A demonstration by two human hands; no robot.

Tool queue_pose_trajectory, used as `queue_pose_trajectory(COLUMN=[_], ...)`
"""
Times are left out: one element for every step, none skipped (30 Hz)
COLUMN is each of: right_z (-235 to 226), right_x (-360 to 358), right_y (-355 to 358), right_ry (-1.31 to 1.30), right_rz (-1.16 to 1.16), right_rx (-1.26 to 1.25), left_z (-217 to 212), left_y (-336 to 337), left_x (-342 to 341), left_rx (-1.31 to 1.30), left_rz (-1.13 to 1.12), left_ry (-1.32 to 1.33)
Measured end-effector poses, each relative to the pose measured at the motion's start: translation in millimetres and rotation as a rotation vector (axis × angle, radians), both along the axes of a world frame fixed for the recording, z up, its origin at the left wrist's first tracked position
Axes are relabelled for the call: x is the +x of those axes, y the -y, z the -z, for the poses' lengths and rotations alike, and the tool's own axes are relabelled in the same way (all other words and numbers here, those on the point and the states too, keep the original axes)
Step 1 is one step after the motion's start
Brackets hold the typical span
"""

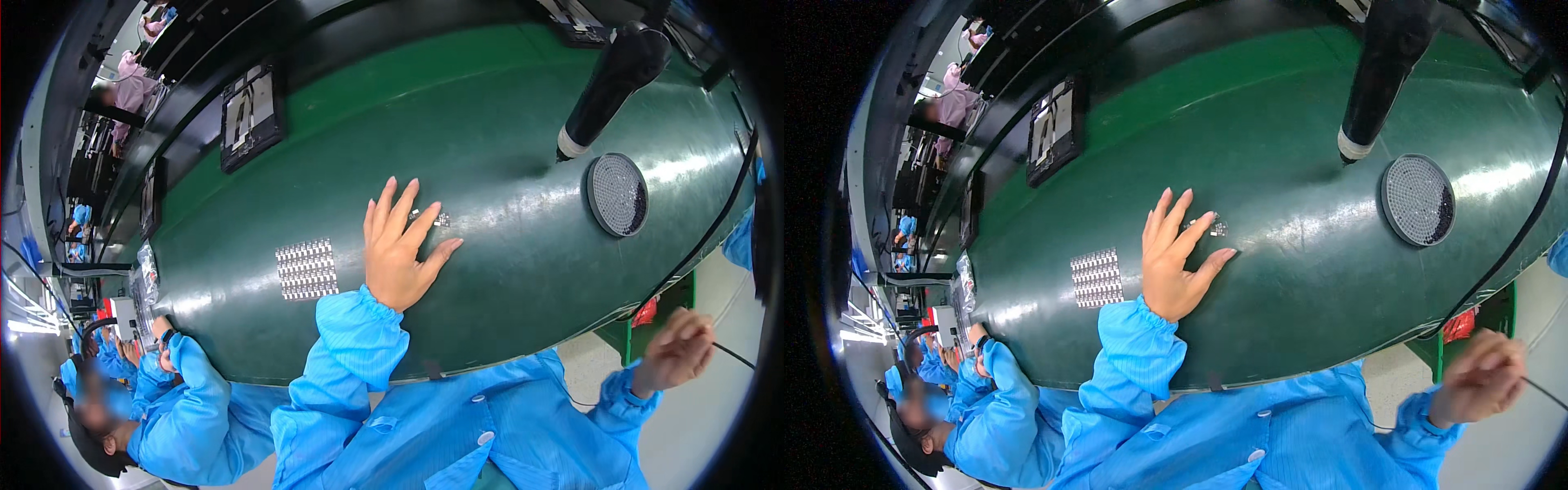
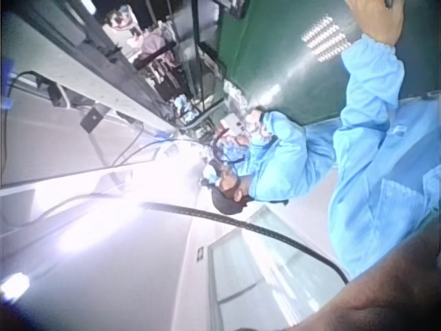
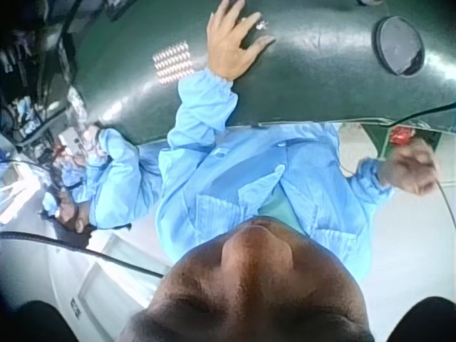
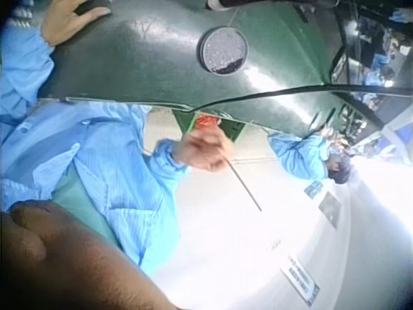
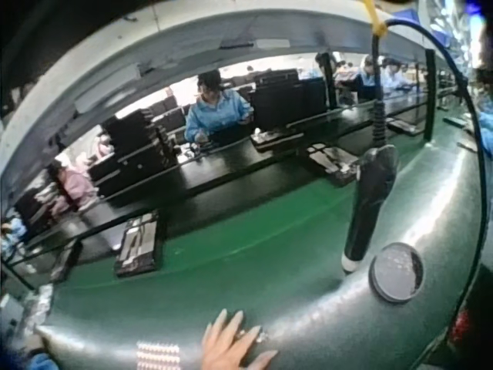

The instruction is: Screwing small components into electronic device frames using an electric screwdriver on an assembly line.

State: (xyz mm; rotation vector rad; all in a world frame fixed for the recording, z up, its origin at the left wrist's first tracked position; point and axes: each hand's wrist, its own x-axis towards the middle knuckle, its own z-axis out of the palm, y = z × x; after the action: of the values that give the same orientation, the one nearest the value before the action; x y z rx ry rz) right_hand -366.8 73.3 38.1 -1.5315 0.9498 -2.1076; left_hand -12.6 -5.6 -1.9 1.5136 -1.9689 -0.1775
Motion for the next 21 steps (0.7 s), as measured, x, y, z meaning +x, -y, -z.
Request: queue_pose_trajectory(right_z=[-3.5,-0.9,9.4,33.2,52.7,75.9,95.6,111.0,117.8,124.9,128.7,129.9,121.7,107.2,94.4,75.7,65.9,56.2,39.5,35.1,28.0], right_x=[-23.6,-38.8,-58.9,-80.9,-100.7,-113.9,-123.9,-132.3,-130.3,-126.9,-127.7,-126.9,-117.1,-111.8,-114.0,-113.5,-113.4,-113.0,-103.0,-86.7,-68.0], right_y=[-13.3,-18.9,-25.0,-27.2,-32.8,-36.8,-41.6,-49.4,-52.3,-56.8,-58.5,-61.4,-58.1,-55.1,-51.9,-52.3,-53.3,-54.7,-55.6,-51.6,-43.8], right_ry=[0.052,0.102,0.096,0.172,0.235,0.244,0.245,0.264,0.286,0.261,0.265,0.14,0.018,0.035,0.005,-0.033,-0.068,-0.082,-0.085,-0.064,-0.096], right_rz=[0.155,0.34,0.339,0.428,0.538,0.568,0.563,0.575,0.572,0.568,0.557,0.615,0.674,0.698,0.695,0.704,0.701,0.657,0.545,0.524,0.369], right_rx=[0.068,0.123,0.124,0.235,0.342,0.384,0.382,0.654,0.93,1.067,1.069,1.008,0.944,0.918,0.834,0.75,0.625,0.533,0.414,0.424,0.336], left_z=[0.2,3.2,7.1,9.1,12.3,16.0,17.6,17.3,13.6,8.4,1.4,-8.9,-13.9,-21.5,-28.4,-34.0,-40.0,-47.4,-52.9,-56.2,-54.8], left_y=[5.8,8.1,11.2,10.5,12.4,13.8,14.6,16.0,14.8,12.9,10.7,6.0,4.4,-0.8,-4.3,-4.6,-10.2,-16.2,-18.7,-24.3,-31.4], left_x=[-7.2,-9.6,-10.4,-6.8,-4.7,-0.6,3.8,4.9,8.6,14.5,22.1,32.3,50.3,67.5,88.9,113.0,134.9,151.0,162.4,171.8,180.2], left_rx=[0.004,0.006,0.012,0.019,0.018,0.01,0.003,-0.02,-0.021,-0.041,-0.062,-0.117,-0.154,-0.079,-0.029,0.091,0.207,0.204,0.353,0.503,0.505], left_rz=[0.01,0.011,-0.015,-0.059,-0.059,-0.092,-0.129,-0.161,-0.166,-0.199,-0.232,-0.258,-0.249,-0.276,-0.279,-0.282,-0.3,-0.318,-0.317,-0.326,-0.347], left_ry=[0.035,0.032,0.08,0.143,0.139,0.124,0.112,0.109,0.113,0.089,0.067,0.065,0.077,0.027,0.038,0.058,0.091,0.117,0.091,0.065,0.08])
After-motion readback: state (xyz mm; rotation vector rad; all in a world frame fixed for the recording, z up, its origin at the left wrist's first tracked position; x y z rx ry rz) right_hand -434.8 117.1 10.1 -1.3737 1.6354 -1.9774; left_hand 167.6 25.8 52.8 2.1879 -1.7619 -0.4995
